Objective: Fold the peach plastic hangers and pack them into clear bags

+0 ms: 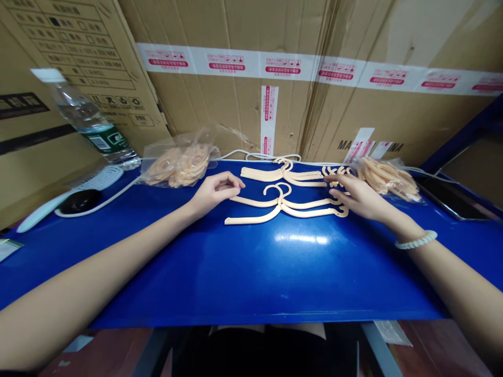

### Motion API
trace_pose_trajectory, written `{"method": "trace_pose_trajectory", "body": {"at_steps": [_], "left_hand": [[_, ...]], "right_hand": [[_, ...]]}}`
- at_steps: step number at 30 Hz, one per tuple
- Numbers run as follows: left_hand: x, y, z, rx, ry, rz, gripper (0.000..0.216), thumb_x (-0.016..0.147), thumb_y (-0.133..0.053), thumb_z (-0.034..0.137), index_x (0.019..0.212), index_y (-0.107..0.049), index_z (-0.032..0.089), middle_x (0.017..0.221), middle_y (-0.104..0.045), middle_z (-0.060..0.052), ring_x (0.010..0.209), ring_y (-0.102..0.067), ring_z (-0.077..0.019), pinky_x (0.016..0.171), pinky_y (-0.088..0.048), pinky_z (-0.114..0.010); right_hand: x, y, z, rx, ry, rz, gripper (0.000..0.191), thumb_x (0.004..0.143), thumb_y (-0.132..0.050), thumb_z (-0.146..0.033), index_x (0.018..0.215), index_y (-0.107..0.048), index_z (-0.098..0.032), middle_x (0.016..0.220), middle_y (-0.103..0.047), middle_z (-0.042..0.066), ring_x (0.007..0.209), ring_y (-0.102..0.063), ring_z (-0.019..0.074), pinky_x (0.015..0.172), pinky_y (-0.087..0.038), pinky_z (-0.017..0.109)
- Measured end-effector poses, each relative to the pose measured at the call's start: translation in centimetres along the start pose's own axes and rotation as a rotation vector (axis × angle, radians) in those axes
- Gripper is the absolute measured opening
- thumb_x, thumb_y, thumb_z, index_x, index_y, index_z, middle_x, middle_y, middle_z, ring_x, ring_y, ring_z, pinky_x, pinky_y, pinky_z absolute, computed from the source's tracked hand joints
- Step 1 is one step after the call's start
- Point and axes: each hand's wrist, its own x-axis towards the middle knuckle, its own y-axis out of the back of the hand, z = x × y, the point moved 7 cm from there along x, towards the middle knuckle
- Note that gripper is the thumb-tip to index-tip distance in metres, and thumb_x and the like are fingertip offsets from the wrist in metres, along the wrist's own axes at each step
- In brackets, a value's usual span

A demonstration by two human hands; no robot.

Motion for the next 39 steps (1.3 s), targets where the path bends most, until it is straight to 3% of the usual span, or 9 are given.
{"method": "trace_pose_trajectory", "body": {"at_steps": [5, 10, 14, 19, 27, 32, 39], "left_hand": [[0.1, 0.7, -0.7, -0.12, 0.062, 0.105, 0.016, 0.072, -0.076, 0.031, 0.078, -0.067, 0.019, 0.094, -0.074, -0.006, 0.091, -0.068, -0.0232, 0.087, -0.052, -0.039], [0.2, 0.4, -0.6, -0.129, 0.073, 0.098, 0.017, 0.07, -0.077, 0.031, 0.076, -0.068, 0.019, 0.092, -0.075, -0.006, 0.09, -0.068, -0.0233, 0.085, -0.051, -0.038], [0.3, 0.3, -0.6, -0.119, 0.076, 0.083, 0.018, 0.07, -0.077, 0.032, 0.078, -0.068, 0.019, 0.093, -0.075, -0.006, 0.091, -0.068, -0.0233, 0.085, -0.051, -0.037], [0.3, 0.2, -0.4, -0.07, 0.069, 0.072, 0.02, 0.072, -0.076, 0.035, 0.077, -0.066, 0.018, 0.094, -0.075, -0.008, 0.092, -0.069, -0.0244, 0.085, -0.052, -0.039], [0.3, -0.3, 0.1, 0.022, 0.029, 0.019, 0.02, 0.074, -0.072, 0.036, 0.079, -0.063, 0.018, 0.094, -0.075, -0.008, 0.092, -0.071, -0.0245, 0.08, -0.056, -0.037], [0.0, -1.0, 1.4, 0.158, -0.078, 0.025, 0.015, 0.077, -0.068, 0.032, 0.079, -0.062, 0.019, 0.091, -0.072, -0.007, 0.089, -0.07, -0.0232, 0.085, -0.056, -0.04], [-1.2, -1.7, 4.8, 0.453, -0.285, 0.04, 0.006, 0.086, -0.058, 0.022, 0.089, -0.063, 0.019, 0.093, -0.071, -0.006, 0.087, -0.067, -0.0212, 0.082, -0.053, -0.036]], "right_hand": [[0.0, -0.5, -0.1, -0.004, 0.02, -0.004, 0.048, 0.098, -0.043, -0.041, 0.138, -0.059, -0.018, 0.132, -0.065, 0.019, 0.125, -0.058, 0.0366, 0.105, -0.047, 0.058], [0.6, -1.0, 0.4, -0.02, 0.028, 0.015, 0.045, 0.098, -0.041, -0.032, 0.136, -0.062, -0.019, 0.128, -0.068, 0.016, 0.123, -0.06, 0.035, 0.106, -0.048, 0.055], [1.9, -1.0, 1.1, -0.084, -0.004, 0.08, 0.042, 0.096, -0.042, -0.027, 0.125, -0.07, -0.015, 0.116, -0.072, 0.019, 0.113, -0.063, 0.0357, 0.1, -0.05, 0.054], [2.8, -1.6, 1.4, -0.135, 0.007, 0.05, 0.033, 0.093, -0.052, -0.032, 0.11, -0.076, -0.019, 0.11, -0.076, 0.015, 0.104, -0.064, 0.0342, 0.095, -0.05, 0.051], [2.8, -1.2, 0.4, -0.106, -0.017, 0.066, 0.022, 0.089, -0.055, -0.032, 0.085, -0.074, -0.022, 0.088, -0.075, 0.011, 0.087, -0.067, 0.0303, 0.087, -0.051, 0.046], [2.4, -0.5, 0.1, -0.082, -0.059, 0.084, 0.019, 0.086, -0.057, -0.034, 0.082, -0.07, -0.02, 0.081, -0.072, 0.01, 0.078, -0.067, 0.0275, 0.074, -0.052, 0.04], [1.3, 1.3, 0.4, 0.152, -0.199, 0.237, 0.019, 0.08, -0.064, -0.039, 0.074, -0.061, -0.022, 0.073, -0.07, 0.007, 0.067, -0.067, 0.0246, 0.066, -0.055, 0.039]]}}
